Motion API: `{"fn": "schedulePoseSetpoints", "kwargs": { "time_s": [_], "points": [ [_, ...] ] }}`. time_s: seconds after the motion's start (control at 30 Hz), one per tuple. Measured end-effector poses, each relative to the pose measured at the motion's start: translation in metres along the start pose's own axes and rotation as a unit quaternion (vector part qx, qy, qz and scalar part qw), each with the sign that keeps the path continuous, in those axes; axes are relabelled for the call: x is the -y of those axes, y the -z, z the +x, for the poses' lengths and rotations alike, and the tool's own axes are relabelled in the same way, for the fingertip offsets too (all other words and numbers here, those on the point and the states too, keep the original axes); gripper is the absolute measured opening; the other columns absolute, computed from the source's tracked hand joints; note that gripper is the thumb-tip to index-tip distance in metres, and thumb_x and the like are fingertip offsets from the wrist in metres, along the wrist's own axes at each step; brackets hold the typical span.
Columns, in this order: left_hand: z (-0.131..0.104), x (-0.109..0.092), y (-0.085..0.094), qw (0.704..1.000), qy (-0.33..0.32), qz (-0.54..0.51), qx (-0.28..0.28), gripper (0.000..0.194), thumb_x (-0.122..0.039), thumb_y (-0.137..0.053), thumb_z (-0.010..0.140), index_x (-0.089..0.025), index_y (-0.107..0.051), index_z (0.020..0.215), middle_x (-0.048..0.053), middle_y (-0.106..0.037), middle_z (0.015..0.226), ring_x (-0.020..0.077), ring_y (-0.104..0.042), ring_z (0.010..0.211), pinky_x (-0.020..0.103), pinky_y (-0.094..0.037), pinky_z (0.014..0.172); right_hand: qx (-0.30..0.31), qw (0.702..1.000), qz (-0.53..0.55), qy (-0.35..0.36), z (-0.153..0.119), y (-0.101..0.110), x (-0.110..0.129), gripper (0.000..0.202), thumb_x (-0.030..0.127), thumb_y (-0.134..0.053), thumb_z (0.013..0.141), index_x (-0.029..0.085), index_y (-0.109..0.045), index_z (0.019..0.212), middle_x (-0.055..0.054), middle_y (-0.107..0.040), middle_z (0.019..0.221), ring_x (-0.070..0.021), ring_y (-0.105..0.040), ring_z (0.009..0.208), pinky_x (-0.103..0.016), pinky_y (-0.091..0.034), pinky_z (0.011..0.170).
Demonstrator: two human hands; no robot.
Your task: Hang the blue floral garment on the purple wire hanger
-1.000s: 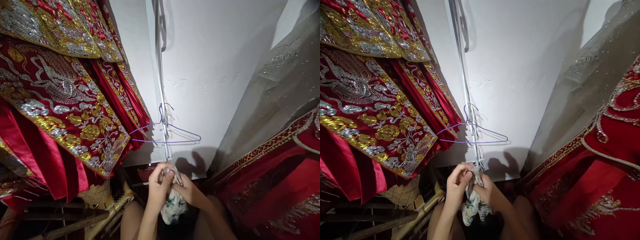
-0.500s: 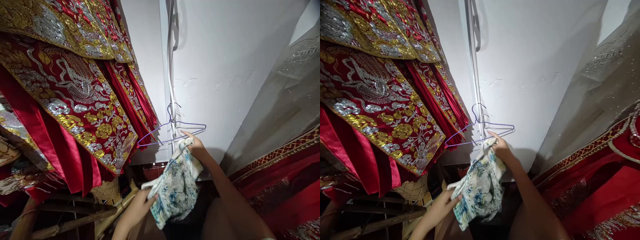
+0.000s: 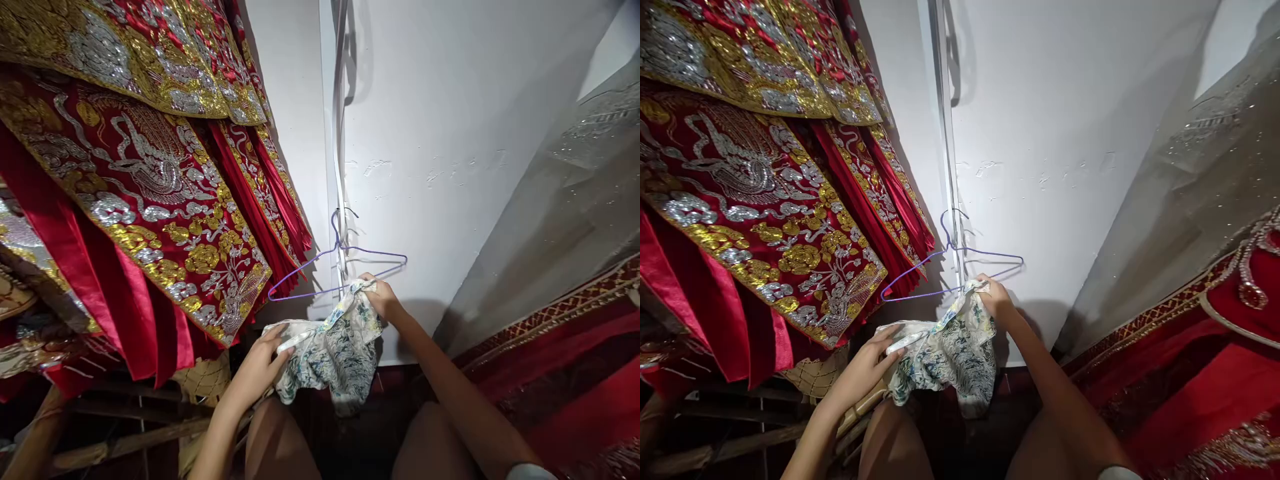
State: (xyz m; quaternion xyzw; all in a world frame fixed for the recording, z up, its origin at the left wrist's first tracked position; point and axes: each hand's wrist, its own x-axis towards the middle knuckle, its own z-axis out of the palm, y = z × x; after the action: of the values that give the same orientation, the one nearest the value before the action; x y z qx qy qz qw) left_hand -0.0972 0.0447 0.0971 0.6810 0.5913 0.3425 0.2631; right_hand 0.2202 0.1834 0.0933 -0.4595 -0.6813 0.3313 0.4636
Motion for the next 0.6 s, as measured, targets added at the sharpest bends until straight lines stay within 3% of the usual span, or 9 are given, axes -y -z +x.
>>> {"fn": "schedulePoseSetpoints", "kwargs": {
  "time_s": [0.1,0.23,0.43,0.6],
  "points": [
    [0.002,-0.002,0.006,0.999,-0.003,0.042,-0.01,0.027,-0.044,-0.064,0.085,-0.021,-0.074,0.075,0.013,-0.058,0.145,0.0332,-0.051,0.137,0.05,-0.034,0.118,-0.042,0.999,-0.016,0.004,-0.009,0.004,-0.003,0.016,0.028,-0.047,0.075,0.023,-0.039,0.062,0.005,-0.035,0.056,-0.0135,-0.032,0.059,-0.026,-0.027,0.054],
    [0.016,-0.006,0.014,0.993,-0.036,0.092,-0.057,0.026,-0.042,-0.058,0.087,-0.02,-0.071,0.081,0.013,-0.057,0.145,0.0334,-0.048,0.139,0.051,-0.034,0.118,-0.084,0.995,-0.049,0.033,-0.029,0.018,0.003,0.03,0.029,-0.048,0.073,0.025,-0.022,0.058,0.006,-0.018,0.056,-0.013,-0.02,0.058,-0.029,-0.018,0.054],
    [0.046,-0.011,0.006,0.976,-0.065,0.168,-0.121,0.021,-0.036,-0.054,0.084,-0.02,-0.061,0.072,0.018,-0.062,0.136,0.0382,-0.05,0.134,0.055,-0.038,0.114,-0.056,0.996,-0.032,0.068,-0.053,0.026,0.018,0.026,0.028,-0.047,0.078,0.024,-0.03,0.059,0.004,-0.028,0.058,-0.0133,-0.03,0.059,-0.028,-0.023,0.056],
    [0.055,0.007,-0.004,0.983,-0.04,0.164,-0.076,0.021,-0.035,-0.053,0.08,-0.019,-0.066,0.08,0.018,-0.069,0.119,0.0368,-0.058,0.121,0.056,-0.043,0.108,-0.048,0.995,-0.032,0.083,-0.063,0.021,0.017,0.023,0.025,-0.046,0.081,0.023,-0.035,0.061,0.004,-0.034,0.059,-0.0136,-0.034,0.06,-0.028,-0.025,0.057]
  ]
}}
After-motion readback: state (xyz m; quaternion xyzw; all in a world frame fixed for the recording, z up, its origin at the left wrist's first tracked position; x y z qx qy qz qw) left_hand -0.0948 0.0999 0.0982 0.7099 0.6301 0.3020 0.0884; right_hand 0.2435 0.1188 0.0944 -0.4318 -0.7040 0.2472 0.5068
